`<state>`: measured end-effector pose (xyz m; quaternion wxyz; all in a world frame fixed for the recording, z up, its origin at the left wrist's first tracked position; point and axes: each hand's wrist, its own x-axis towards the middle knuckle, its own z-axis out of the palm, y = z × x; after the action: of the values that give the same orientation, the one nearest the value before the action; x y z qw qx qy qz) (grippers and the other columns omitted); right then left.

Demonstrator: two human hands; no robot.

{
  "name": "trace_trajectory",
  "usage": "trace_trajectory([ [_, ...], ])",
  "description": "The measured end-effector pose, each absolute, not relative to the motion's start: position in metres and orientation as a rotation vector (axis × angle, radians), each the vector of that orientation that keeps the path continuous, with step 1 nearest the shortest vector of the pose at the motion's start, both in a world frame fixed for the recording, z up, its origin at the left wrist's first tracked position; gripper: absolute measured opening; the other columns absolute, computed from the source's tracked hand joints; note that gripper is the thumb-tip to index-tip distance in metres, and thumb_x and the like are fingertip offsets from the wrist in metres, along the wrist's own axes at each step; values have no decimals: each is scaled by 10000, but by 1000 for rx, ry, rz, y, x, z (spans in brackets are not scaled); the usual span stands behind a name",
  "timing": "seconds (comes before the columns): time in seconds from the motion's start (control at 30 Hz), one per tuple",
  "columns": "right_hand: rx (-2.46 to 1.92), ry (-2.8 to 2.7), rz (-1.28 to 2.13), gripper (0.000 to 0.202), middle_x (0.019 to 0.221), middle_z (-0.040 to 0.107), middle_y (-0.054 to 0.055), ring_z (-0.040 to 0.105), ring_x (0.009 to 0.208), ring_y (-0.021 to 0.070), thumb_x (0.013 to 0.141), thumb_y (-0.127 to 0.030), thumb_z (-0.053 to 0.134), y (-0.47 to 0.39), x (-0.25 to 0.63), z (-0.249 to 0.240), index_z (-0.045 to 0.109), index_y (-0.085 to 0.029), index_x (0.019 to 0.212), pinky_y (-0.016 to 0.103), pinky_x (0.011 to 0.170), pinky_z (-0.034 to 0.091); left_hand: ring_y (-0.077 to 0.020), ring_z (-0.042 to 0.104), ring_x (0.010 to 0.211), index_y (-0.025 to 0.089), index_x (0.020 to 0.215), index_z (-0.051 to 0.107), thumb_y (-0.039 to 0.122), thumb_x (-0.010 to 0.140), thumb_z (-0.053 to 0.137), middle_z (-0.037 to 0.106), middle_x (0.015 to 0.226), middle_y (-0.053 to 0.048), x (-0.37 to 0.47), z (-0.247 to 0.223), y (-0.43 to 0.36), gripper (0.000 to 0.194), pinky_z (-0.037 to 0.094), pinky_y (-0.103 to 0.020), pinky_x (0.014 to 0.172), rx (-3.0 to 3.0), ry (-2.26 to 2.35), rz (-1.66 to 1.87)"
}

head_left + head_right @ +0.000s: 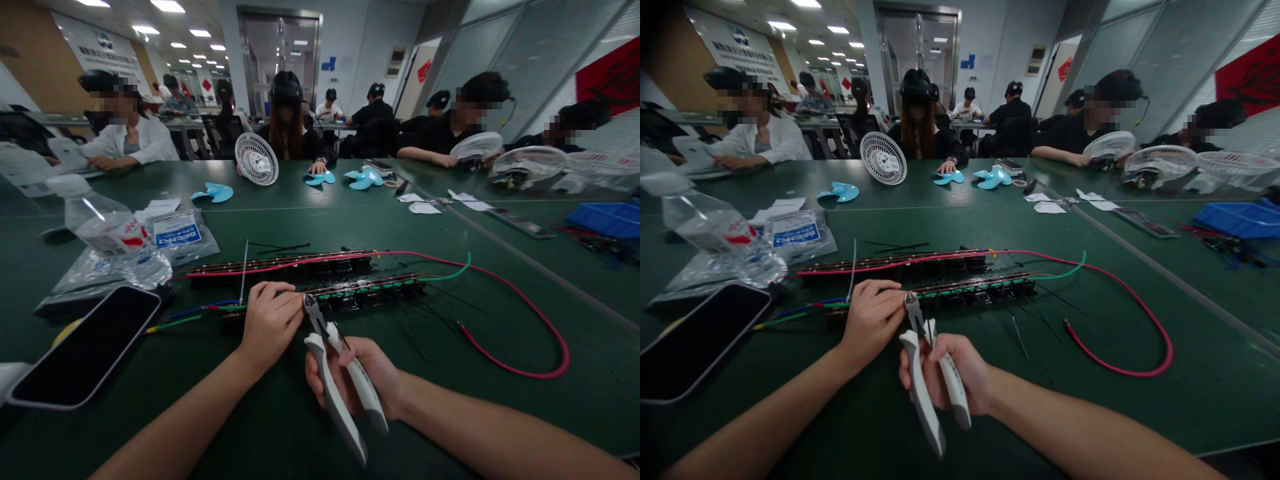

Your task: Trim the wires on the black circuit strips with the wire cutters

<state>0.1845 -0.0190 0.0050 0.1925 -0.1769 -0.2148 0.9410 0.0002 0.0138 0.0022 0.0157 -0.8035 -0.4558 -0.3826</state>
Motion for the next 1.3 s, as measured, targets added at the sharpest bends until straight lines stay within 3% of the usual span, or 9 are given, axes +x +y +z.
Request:
trace_trajectory([
  [0.53, -415, -622, 2679, 347, 705, 608, 72, 538, 584, 157, 646, -321, 447, -17, 187, -1, 601, -95, 858, 272, 604, 390, -219, 614, 945, 226, 914, 689, 197, 893, 551, 751, 940, 11, 0, 2, 14, 143, 332, -444, 896, -2470, -1370, -1175],
  [0.83, -418, -520, 2725, 482, 887, 674, 148, 589, 691, 154, 622, -285, 447, -19, 185, 10, 604, -32, 1001, 249, 670, 422, -213, 622, 928, 231, 918, 698, 199, 894, 544, 752, 924, 6, 0, 2, 14, 159, 332, -442, 900, -2470, -1385, -1194],
  [1.3, -486, -567, 2669, 448, 907, 673, 172, 619, 706, 155, 641, -234, 467, -23, 180, 8, 590, -19, 1014, 233, 664, 443, -219, 629, 916, 240, 936, 701, 207, 879, 559, 753, 925, 3, 1, 2, 13, 157, 320, -453, 903, -2459, -1370, -1193],
])
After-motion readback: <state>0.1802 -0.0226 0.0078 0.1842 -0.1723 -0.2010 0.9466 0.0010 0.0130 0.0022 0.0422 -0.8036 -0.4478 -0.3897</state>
